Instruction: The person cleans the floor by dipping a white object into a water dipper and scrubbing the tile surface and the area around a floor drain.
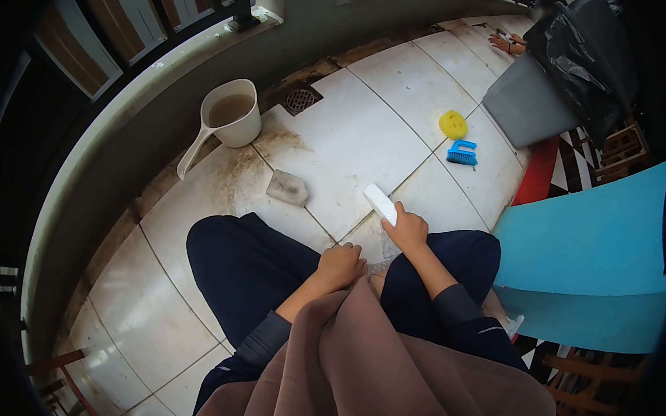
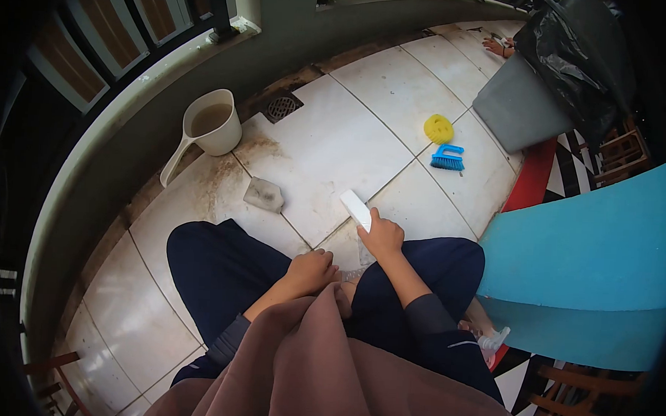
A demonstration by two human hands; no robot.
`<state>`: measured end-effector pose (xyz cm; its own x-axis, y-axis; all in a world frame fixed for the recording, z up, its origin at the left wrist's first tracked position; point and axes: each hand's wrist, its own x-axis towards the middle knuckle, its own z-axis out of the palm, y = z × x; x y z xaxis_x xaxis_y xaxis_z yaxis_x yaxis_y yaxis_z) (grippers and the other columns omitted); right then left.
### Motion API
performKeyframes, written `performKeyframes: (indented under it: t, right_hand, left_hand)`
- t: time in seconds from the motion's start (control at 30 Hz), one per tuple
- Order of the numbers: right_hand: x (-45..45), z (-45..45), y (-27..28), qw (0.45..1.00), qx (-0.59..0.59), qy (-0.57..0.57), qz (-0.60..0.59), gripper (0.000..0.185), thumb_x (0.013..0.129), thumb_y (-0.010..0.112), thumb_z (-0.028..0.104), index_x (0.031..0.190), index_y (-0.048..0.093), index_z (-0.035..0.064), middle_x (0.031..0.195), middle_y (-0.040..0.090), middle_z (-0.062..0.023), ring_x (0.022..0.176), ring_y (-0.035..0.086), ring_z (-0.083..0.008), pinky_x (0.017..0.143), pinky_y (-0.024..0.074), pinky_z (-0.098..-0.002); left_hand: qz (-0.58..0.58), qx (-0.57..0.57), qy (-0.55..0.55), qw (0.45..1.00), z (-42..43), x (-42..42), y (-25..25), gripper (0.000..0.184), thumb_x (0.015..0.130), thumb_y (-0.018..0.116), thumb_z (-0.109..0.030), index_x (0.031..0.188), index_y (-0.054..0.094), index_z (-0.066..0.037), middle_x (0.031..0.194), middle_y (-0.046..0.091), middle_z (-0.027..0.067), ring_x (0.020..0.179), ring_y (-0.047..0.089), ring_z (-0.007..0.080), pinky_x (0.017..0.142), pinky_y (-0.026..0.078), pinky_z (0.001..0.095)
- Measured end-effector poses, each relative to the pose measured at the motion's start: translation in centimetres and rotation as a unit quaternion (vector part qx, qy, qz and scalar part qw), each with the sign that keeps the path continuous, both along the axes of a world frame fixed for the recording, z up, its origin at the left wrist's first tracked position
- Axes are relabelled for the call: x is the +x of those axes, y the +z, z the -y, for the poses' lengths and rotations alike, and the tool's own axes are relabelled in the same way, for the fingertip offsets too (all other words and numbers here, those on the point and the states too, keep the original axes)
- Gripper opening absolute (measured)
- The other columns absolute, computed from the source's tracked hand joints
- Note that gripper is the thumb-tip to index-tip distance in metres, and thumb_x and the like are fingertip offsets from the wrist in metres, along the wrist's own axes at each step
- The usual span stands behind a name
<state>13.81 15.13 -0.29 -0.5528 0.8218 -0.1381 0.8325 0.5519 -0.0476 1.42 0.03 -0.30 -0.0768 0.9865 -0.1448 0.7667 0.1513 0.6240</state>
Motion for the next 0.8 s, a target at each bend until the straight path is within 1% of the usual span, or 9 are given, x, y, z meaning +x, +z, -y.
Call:
performKeyframes:
  t: [0.03,0.1,0.17,0.27,0.37,0.4,0.5,0.63,0.8]
  right_hand:
    - [0.0,0.1,0.0,1.0,0.005,0.001,0.009,0.043,0.073,0.059,0.041,0.097,0.047,0.008,0.065,0.062,-0.0131,0.06,0.062,-0.0308,0.053,0.0486,-0.0418]
    - [0.1,1.6,0.0,0.995,-0.016,0.094,0.013,0.042,0.074,0.06,0.041,0.098,0.047,0.0084,0.066,0.062,-0.0134,0.06,0.062,-0.0303,0.053,0.0484,-0.0419]
    - [0.3,1.9,0.4,0.993,-0.015,0.116,0.001,0.042,0.073,0.06,0.04,0.098,0.047,0.0083,0.066,0.062,-0.0137,0.06,0.062,-0.0306,0.053,0.0485,-0.0419]
    - [0.5,-0.6,-0.1,1.0,0.0,0.016,-0.008,0.043,0.073,0.06,0.041,0.098,0.048,0.0083,0.066,0.061,-0.0138,0.06,0.062,-0.0308,0.053,0.0484,-0.0419]
    - [-0.3,0.2,0.6,1.0,-0.002,0.01,0.002,0.042,0.073,0.06,0.042,0.092,0.047,0.0065,0.065,0.061,-0.0144,0.061,0.061,-0.032,0.054,0.0483,-0.0427]
    - [-0.2,0.9,0.8,0.998,-0.013,0.059,-0.001,0.042,0.072,0.06,0.042,0.093,0.048,0.0069,0.066,0.061,-0.0147,0.061,0.061,-0.0321,0.054,0.0483,-0.0433]
    - [0.0,2.3,1.7,0.992,-0.051,0.119,0.01,0.042,0.072,0.06,0.041,0.094,0.048,0.0075,0.066,0.061,-0.0151,0.061,0.062,-0.0322,0.054,0.0483,-0.0436]
    - [0.4,-1.3,0.9,1.0,0.005,0.026,-0.004,0.042,0.071,0.061,0.039,0.098,0.049,0.0085,0.066,0.062,-0.0146,0.06,0.062,-0.0314,0.055,0.0491,-0.0423]
    - [-0.3,1.2,1.7,0.993,-0.044,0.101,0.035,0.043,0.071,0.06,0.039,0.097,0.05,0.0074,0.065,0.061,-0.0161,0.061,0.062,-0.0323,0.056,0.0495,-0.0423]
  left_hand:
    - [0.002,0.0,0.0,1.0,0.1,0.0,0.2,0.029,0.08,0.052,-0.03,0.081,0.057,-0.002,0.079,0.058,0.014,0.073,0.059,0.0316,0.064,0.047,0.0415]
    - [0.004,0.003,-0.001,1.0,-0.4,0.0,0.6,0.029,0.081,0.052,-0.03,0.081,0.056,-0.002,0.079,0.058,0.0141,0.073,0.059,0.0315,0.064,0.047,0.0414]
    - [0.005,-0.001,-0.001,1.0,-0.6,0.2,0.8,0.028,0.081,0.052,-0.03,0.081,0.056,-0.002,0.079,0.058,0.014,0.073,0.059,0.0315,0.064,0.047,0.0413]
    - [0.001,-0.001,0.007,1.0,-0.3,0.1,0.2,0.028,0.081,0.052,-0.03,0.08,0.056,-0.002,0.078,0.058,0.0139,0.072,0.059,0.0314,0.063,0.047,0.0412]
    - [0.009,0.0,0.008,1.0,-0.1,-0.2,0.3,0.028,0.081,0.052,-0.03,0.079,0.056,-0.003,0.078,0.058,0.0139,0.072,0.059,0.0315,0.063,0.047,0.0412]
    - [0.007,0.0,0.006,1.0,-0.3,-0.1,0.4,0.028,0.081,0.052,-0.03,0.079,0.056,-0.003,0.078,0.058,0.014,0.072,0.059,0.0315,0.063,0.047,0.0411]
    - [0.009,0.003,0.0,1.0,-0.6,0.3,0.4,0.027,0.081,0.052,-0.03,0.079,0.056,-0.003,0.078,0.058,0.014,0.072,0.059,0.0315,0.063,0.047,0.0411]
    - [0.016,-0.002,0.008,1.0,-0.1,0.1,0.2,0.027,0.081,0.052,-0.03,0.08,0.056,-0.003,0.078,0.058,0.0139,0.073,0.059,0.0313,0.063,0.047,0.0411]
    - [0.007,-0.015,-0.002,1.0,-0.7,0.1,0.4,0.028,0.08,0.052,-0.03,0.082,0.056,-0.003,0.079,0.058,0.0138,0.074,0.059,0.0313,0.064,0.047,0.041]
